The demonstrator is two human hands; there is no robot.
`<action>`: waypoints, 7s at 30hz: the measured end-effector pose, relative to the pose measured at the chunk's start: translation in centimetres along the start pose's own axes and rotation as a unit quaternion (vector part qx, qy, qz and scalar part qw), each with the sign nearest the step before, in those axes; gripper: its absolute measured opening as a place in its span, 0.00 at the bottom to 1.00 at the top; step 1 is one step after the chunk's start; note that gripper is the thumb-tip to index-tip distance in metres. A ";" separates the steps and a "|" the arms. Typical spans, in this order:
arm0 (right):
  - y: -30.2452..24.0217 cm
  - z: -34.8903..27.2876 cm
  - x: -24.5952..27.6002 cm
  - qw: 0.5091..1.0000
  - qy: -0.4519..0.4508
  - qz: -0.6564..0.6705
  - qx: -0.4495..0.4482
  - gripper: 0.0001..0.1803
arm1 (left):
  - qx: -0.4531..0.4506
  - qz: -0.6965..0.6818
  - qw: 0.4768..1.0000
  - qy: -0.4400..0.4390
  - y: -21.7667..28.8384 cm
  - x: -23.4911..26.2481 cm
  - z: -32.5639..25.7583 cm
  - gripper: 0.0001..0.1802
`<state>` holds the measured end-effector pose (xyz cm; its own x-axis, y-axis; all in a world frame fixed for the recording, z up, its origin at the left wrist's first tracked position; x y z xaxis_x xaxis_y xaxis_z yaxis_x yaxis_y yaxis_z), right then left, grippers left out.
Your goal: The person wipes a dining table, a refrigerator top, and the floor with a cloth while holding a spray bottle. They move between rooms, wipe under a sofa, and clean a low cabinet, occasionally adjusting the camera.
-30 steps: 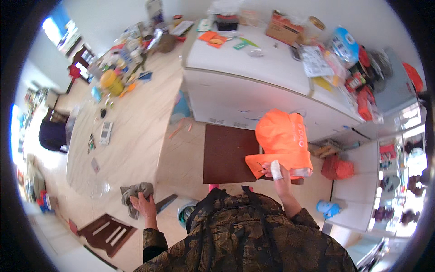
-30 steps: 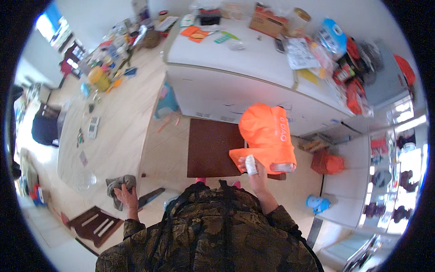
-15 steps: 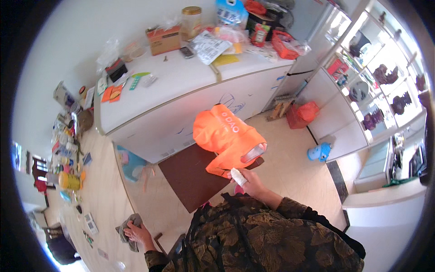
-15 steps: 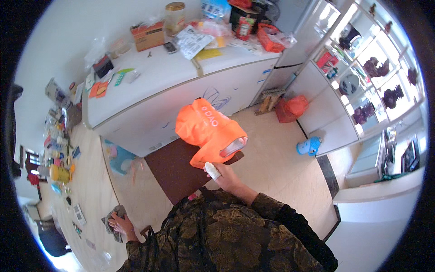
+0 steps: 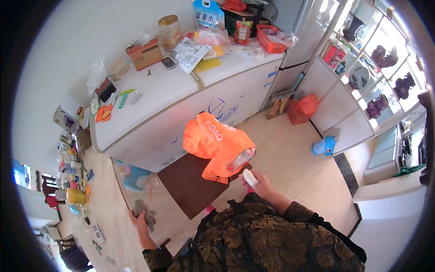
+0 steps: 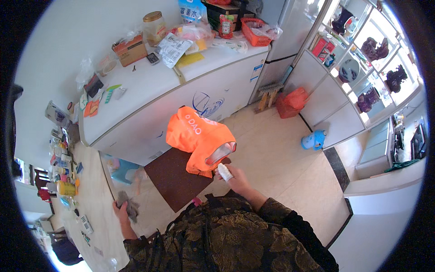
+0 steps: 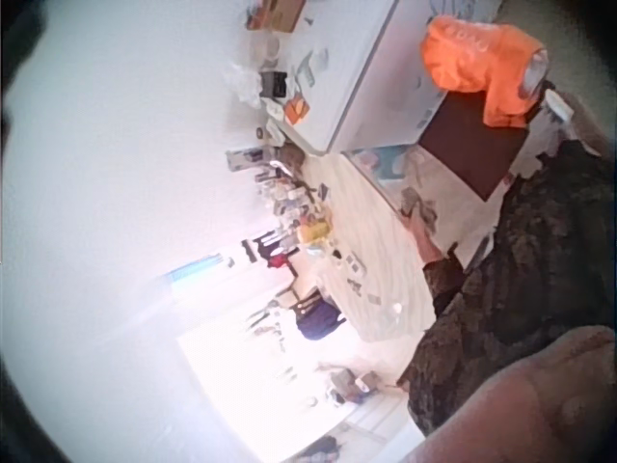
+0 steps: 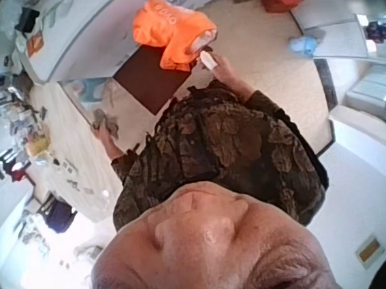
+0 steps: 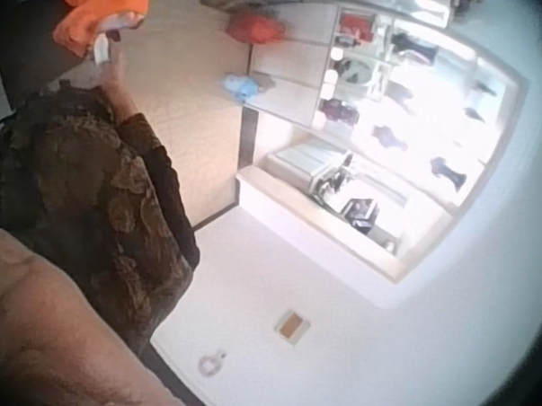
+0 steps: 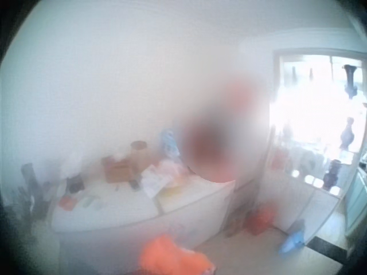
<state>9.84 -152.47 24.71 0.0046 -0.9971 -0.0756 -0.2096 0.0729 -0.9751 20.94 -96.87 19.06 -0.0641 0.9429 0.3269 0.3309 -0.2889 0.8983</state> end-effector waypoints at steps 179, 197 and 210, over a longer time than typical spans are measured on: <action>5.6 -1.1 -10.2 0.670 -0.676 -0.247 -0.180 0.28 | -0.039 -0.660 0.677 0.325 -2.7 -20.6 -44.9 0.23; -0.8 3.2 -40.6 0.664 -0.683 -0.012 -0.303 0.38 | -0.014 -0.328 0.866 0.377 0.7 1.0 -28.6 0.16; -1.8 7.6 -55.0 0.691 -0.666 0.139 -0.243 0.23 | -0.070 -0.081 0.945 0.309 4.2 12.6 -22.4 0.24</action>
<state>17.40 -97.66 29.05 0.7270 -0.0187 -0.6864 -0.6854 -0.0807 -0.7237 0.44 -89.91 33.52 -0.6550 0.7121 0.2529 0.1456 -0.2095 0.9669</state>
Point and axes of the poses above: each hand's wrist, its own z-axis towards the middle knuckle, its own x-axis out of the back of the hand, y = z × x, the point moved 4 cm from there along z, towards the middle knuckle, and after that the axes turned 13 degrees about -y, right-handed, at the moved point
